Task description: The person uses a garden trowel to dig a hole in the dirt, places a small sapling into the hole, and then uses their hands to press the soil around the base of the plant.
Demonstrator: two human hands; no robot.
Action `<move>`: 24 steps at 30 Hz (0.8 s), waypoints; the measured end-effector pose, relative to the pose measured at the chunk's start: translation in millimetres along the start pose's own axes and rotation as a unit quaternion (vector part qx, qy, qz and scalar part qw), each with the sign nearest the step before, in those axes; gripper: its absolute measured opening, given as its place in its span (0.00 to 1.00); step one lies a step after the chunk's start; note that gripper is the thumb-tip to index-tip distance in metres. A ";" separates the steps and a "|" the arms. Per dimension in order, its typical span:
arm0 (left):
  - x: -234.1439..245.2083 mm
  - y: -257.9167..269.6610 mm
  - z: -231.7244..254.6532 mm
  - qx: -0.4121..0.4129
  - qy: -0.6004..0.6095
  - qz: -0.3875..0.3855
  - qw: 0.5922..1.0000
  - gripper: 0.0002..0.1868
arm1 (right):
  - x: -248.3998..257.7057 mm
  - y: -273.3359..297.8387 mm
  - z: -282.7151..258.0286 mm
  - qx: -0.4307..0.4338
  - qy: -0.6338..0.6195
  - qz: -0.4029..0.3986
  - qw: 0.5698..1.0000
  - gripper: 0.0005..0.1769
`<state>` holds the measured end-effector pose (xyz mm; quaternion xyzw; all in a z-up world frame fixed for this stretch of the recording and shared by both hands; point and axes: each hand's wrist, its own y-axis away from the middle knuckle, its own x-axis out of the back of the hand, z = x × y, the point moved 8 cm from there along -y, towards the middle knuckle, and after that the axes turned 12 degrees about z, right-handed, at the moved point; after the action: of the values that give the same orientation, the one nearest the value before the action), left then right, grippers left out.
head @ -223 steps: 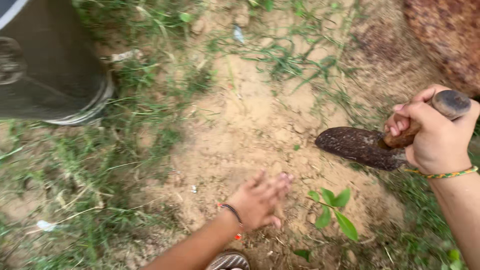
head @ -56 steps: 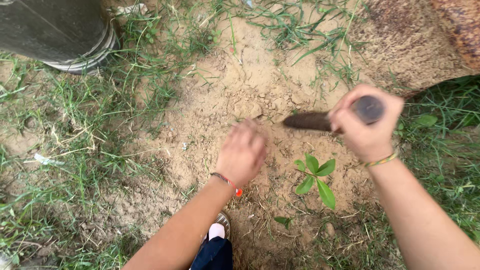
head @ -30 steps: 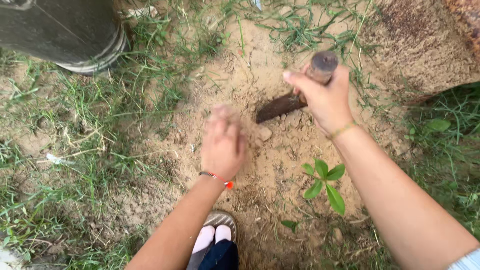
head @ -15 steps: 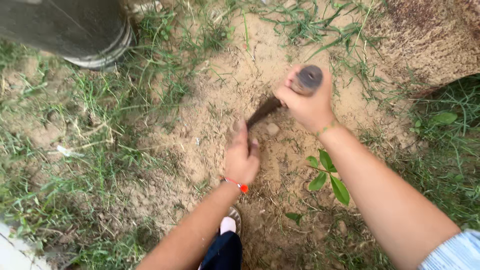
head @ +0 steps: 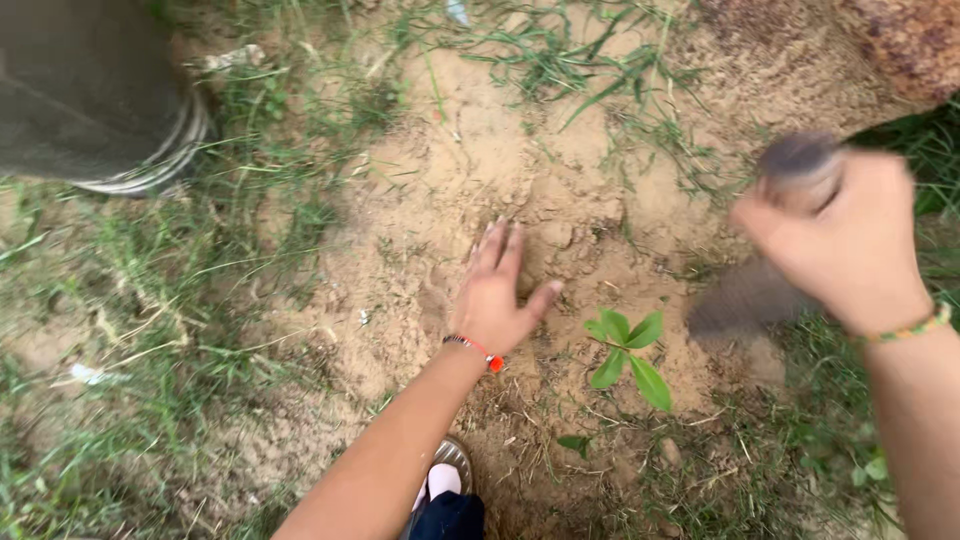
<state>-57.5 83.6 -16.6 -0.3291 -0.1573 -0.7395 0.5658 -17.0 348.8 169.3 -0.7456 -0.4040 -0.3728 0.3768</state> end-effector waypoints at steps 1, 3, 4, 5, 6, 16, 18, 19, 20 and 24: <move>-8.3 -4.8 5.0 -0.012 -0.029 -0.026 0.999 0.49 | -7.6 6.0 27.7 -0.028 0.066 -0.046 0.996 0.13; -19.9 -10.7 13.9 -0.048 -0.041 -0.062 0.996 0.54 | -29.3 26.0 83.9 -0.095 0.193 -0.161 0.963 0.21; -24.2 -18.0 16.5 -0.069 -0.050 -0.075 0.994 0.56 | -45.7 42.4 107.5 -0.138 0.226 -0.241 0.934 0.20; -28.4 -23.9 16.5 -0.077 -0.064 -0.084 0.991 0.56 | -55.9 62.3 127.2 -0.180 0.256 -0.318 0.895 0.20; -33.1 -24.7 14.7 -0.082 -0.079 -0.096 0.989 0.56 | -57.3 72.0 131.6 -0.146 0.274 -0.326 0.893 0.23; -48.6 -42.7 -9.2 -0.146 -0.037 -0.082 0.985 0.44 | -56.1 31.4 12.5 0.142 0.036 -0.082 0.986 0.34; -39.3 -46.8 -7.6 -0.157 0.001 -0.091 0.983 0.46 | -103.8 22.8 -9.9 0.182 -0.027 -0.093 0.979 0.46; -34.7 -47.1 -3.8 -0.162 0.021 -0.097 0.982 0.47 | -132.3 19.3 -17.9 0.203 -0.030 -0.115 0.972 0.53; -34.6 -47.5 -3.4 -0.137 0.014 -0.122 0.983 0.49 | -154.3 16.0 -22.1 0.224 -0.033 -0.137 0.964 0.59; -28.1 -50.1 8.9 -0.129 0.020 -0.146 0.981 0.55 | -193.6 17.6 -19.8 0.269 -0.096 -0.183 0.941 0.72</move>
<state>-97.8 125.1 -21.8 -0.3580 -0.0961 -0.8347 0.4073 -83.0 262.6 6.8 -0.5621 -0.6528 -0.2388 0.4482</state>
